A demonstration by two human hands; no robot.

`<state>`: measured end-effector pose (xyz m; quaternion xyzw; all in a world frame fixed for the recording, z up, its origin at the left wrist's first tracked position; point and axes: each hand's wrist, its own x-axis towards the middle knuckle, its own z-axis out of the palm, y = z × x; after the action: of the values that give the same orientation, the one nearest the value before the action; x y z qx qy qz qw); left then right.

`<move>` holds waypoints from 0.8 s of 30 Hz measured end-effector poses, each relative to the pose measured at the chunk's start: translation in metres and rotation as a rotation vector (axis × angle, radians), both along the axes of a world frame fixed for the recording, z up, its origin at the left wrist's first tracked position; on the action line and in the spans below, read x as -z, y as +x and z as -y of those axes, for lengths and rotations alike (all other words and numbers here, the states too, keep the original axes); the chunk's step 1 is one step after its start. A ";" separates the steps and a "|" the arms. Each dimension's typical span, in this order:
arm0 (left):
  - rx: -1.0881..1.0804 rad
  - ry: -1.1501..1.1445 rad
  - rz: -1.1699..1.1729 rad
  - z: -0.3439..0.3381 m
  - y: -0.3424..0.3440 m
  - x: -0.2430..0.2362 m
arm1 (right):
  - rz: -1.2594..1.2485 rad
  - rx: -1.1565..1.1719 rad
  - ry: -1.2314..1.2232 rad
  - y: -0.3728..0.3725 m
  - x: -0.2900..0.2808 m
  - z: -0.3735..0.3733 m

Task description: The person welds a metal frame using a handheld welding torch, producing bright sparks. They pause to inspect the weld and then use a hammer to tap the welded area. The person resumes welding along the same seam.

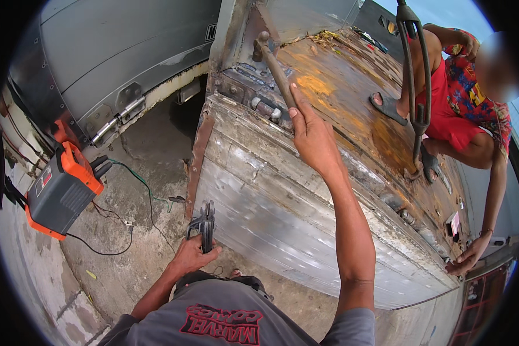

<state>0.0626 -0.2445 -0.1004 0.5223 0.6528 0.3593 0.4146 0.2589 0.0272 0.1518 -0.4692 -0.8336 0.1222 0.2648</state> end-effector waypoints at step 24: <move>0.290 0.028 0.064 -0.016 -0.144 0.004 | -0.122 0.296 0.069 -0.096 0.005 0.054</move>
<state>-0.0815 -0.2284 -0.1043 0.6052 0.5517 0.3213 0.4756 0.1628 -0.0273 0.1466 -0.5691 -0.7415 0.0815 0.3458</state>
